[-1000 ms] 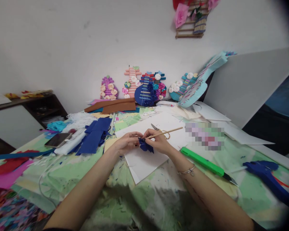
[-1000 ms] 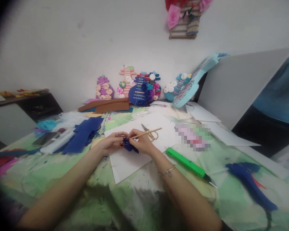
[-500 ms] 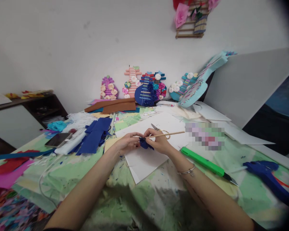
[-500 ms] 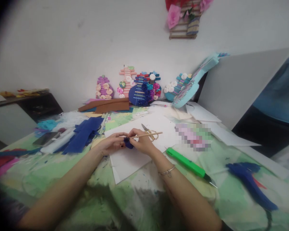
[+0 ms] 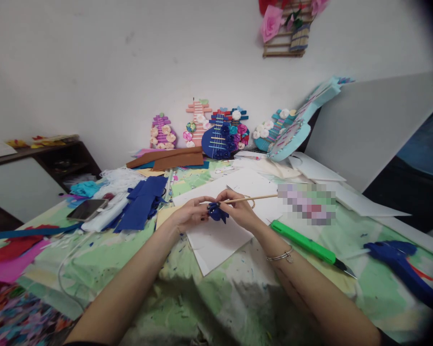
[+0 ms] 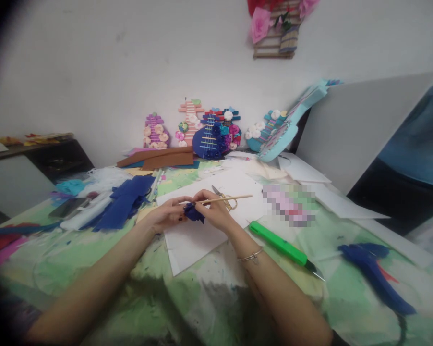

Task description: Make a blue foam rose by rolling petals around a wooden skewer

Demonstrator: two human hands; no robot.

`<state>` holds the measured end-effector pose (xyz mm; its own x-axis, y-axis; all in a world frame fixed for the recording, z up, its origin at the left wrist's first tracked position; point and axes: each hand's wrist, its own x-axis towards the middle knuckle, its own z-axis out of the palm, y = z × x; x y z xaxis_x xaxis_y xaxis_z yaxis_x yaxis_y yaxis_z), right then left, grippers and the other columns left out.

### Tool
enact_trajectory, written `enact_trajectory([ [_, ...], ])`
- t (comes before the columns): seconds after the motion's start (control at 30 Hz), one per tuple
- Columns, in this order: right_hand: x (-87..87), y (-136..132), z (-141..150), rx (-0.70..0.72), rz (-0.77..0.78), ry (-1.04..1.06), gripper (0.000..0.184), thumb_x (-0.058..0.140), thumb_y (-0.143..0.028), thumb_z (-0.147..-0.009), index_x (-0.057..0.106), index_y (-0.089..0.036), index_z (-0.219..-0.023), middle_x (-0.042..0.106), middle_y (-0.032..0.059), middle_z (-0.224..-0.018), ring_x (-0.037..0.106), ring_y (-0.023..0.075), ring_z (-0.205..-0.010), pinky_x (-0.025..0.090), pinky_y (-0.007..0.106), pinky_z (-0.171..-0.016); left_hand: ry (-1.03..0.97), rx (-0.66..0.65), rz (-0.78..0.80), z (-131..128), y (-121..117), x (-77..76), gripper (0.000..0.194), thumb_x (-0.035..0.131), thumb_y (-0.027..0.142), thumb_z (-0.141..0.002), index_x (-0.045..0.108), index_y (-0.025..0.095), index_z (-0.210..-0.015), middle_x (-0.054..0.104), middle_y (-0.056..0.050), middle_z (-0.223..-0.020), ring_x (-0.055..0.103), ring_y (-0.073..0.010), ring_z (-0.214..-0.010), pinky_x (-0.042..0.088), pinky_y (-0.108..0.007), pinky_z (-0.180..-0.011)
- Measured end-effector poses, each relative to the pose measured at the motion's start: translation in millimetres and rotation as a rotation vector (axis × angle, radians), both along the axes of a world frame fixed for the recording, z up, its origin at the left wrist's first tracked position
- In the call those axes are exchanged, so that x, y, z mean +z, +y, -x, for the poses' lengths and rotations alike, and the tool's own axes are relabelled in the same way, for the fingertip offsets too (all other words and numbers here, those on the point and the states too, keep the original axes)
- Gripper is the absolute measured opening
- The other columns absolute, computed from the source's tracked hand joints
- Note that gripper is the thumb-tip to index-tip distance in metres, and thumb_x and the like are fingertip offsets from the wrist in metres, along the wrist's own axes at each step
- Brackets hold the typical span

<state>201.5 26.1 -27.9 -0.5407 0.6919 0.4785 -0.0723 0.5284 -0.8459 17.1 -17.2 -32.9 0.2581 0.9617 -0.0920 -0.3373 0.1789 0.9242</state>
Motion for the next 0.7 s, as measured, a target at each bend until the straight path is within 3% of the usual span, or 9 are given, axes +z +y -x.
enact_trajectory([
  [0.27,-2.1,0.6,0.0,0.038,0.116,0.061,0.011,0.056,-0.027,-0.078,0.059,-0.017,-0.083,0.057,0.0002,-0.073,0.052,0.0099,-0.066,0.04,0.021,-0.057,0.002,-0.006,-0.062,-4.3,-3.3,5.0,0.038,0.076,0.015,-0.064,0.062,0.014,-0.1,0.066,-0.005,-0.079,0.061,-0.014,-0.067,0.041,-0.024,-0.061],
  [0.5,-1.8,0.7,0.9,0.011,0.075,0.031,0.01,0.055,-0.025,-0.078,0.059,-0.017,-0.083,0.058,0.0007,-0.074,0.053,0.0104,-0.066,0.042,0.021,-0.057,-0.007,0.052,-0.051,-5.2,-2.0,3.5,0.029,0.074,0.02,-0.066,0.064,0.014,-0.093,0.067,-0.006,-0.077,0.062,-0.0143,-0.064,0.042,-0.025,-0.061],
  [0.7,0.1,0.2,-0.3,-0.031,-0.027,-0.01,0.011,0.053,-0.025,-0.08,0.06,-0.018,-0.086,0.062,0.0025,-0.082,0.057,0.0133,-0.075,0.045,0.025,-0.065,-0.038,0.093,-0.047,-2.2,1.7,-3.2,0.036,0.077,0.018,-0.062,0.065,0.015,-0.096,0.068,-0.007,-0.082,0.063,-0.0146,-0.068,0.042,-0.024,-0.062],
])
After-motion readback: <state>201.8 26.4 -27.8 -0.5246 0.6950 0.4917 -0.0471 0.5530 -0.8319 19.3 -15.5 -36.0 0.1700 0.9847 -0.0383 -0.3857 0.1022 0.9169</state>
